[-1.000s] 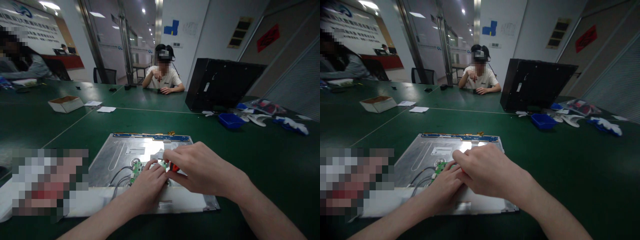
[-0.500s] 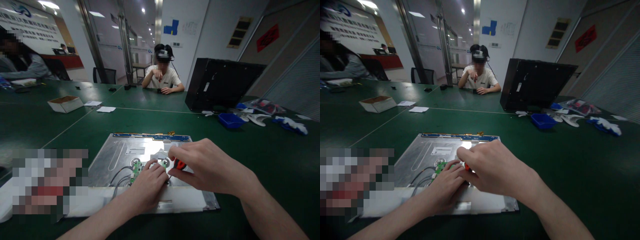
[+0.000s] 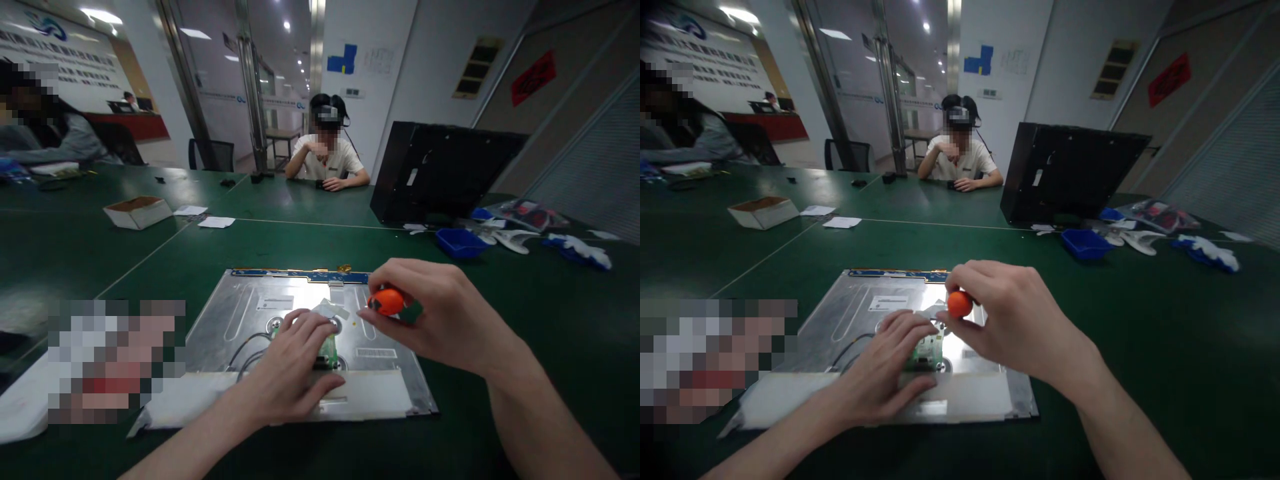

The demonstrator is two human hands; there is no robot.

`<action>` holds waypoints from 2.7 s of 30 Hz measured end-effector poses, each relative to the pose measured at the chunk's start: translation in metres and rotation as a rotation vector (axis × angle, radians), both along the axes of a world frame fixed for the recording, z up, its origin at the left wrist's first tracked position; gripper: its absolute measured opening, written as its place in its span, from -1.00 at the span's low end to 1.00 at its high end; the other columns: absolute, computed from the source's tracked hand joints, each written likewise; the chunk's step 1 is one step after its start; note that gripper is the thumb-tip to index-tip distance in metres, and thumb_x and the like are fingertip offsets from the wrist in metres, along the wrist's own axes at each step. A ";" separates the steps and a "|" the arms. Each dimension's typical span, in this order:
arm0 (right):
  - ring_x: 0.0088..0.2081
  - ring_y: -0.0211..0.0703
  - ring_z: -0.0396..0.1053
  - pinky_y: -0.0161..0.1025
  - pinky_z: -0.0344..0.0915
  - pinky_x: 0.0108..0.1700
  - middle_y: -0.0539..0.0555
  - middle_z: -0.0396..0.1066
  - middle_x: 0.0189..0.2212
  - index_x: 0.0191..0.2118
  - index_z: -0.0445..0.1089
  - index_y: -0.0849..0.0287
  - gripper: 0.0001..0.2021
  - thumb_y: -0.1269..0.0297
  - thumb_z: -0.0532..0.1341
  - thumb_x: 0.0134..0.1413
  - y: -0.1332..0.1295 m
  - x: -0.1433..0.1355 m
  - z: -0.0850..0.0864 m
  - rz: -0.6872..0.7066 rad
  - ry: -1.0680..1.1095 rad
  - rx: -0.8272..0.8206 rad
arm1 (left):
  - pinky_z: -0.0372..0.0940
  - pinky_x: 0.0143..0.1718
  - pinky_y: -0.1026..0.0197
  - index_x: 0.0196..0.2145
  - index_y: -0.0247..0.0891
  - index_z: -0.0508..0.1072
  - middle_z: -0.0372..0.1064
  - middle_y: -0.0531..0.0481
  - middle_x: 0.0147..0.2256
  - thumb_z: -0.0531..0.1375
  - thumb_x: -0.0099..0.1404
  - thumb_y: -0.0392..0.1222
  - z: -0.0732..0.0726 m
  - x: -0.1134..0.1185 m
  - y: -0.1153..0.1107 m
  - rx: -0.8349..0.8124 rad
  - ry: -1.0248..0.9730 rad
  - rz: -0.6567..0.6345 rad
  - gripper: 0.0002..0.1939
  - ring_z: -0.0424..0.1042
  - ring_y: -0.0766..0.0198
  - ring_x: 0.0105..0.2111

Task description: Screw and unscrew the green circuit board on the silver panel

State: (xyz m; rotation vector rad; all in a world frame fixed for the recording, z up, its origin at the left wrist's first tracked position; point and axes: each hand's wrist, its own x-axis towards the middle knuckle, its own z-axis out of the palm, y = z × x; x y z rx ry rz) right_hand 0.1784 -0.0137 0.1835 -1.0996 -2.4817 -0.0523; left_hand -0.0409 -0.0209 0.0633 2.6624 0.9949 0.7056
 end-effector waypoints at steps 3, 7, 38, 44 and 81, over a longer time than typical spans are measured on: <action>-0.48 -0.26 0.22 -0.29 0.12 -0.47 0.03 0.31 -0.44 -0.41 0.27 0.16 -0.79 0.17 0.11 0.20 -0.010 0.002 0.002 -0.126 0.026 0.054 | 0.15 0.10 -0.09 0.12 -0.22 0.18 0.22 -0.18 0.08 0.10 0.34 -0.04 0.018 -0.029 -0.005 0.059 -0.055 0.111 -0.55 0.19 -0.04 0.08; -0.48 -0.26 0.28 -0.31 0.22 -0.46 0.05 0.33 -0.43 -0.34 0.27 0.17 -0.86 0.29 0.05 0.23 -0.032 0.005 -0.018 -0.178 0.094 -0.121 | 0.22 0.08 -0.07 0.14 -0.11 0.21 0.20 -0.09 0.14 -0.04 0.41 -0.05 0.018 -0.089 -0.019 0.086 -0.073 0.289 -0.62 0.21 -0.04 0.11; -0.31 0.02 0.46 -0.21 0.17 -0.36 0.16 0.48 -0.37 -0.22 0.36 0.16 -0.65 0.03 -0.04 0.30 -0.003 0.009 -0.154 -0.845 -0.171 -0.262 | 0.03 0.25 -0.10 0.36 -0.17 -0.23 -0.20 -0.10 0.33 -0.01 0.43 0.08 -0.057 -0.088 -0.052 -0.076 0.263 0.069 -0.30 -0.08 0.00 0.30; -0.31 -0.03 0.46 -0.25 0.14 -0.38 0.11 0.47 -0.38 -0.17 0.31 0.12 -0.72 0.08 -0.02 0.31 0.009 0.036 -0.166 -0.843 -0.219 -0.248 | -0.02 0.27 -0.08 0.36 -0.19 -0.19 -0.23 -0.10 0.34 -0.04 0.44 0.11 -0.043 -0.061 -0.045 -0.168 0.271 -0.050 -0.31 -0.13 -0.01 0.31; -0.23 0.01 0.44 -0.17 0.31 -0.25 0.18 0.48 -0.18 -0.18 0.42 0.12 -0.74 0.20 0.06 0.09 -0.021 0.211 -0.172 -0.691 -0.122 -0.411 | -0.21 0.30 0.01 0.31 -0.50 -0.09 -0.17 -0.31 0.32 -0.16 0.41 0.22 -0.055 0.072 -0.009 -0.134 0.218 -0.176 -0.22 -0.19 -0.03 0.32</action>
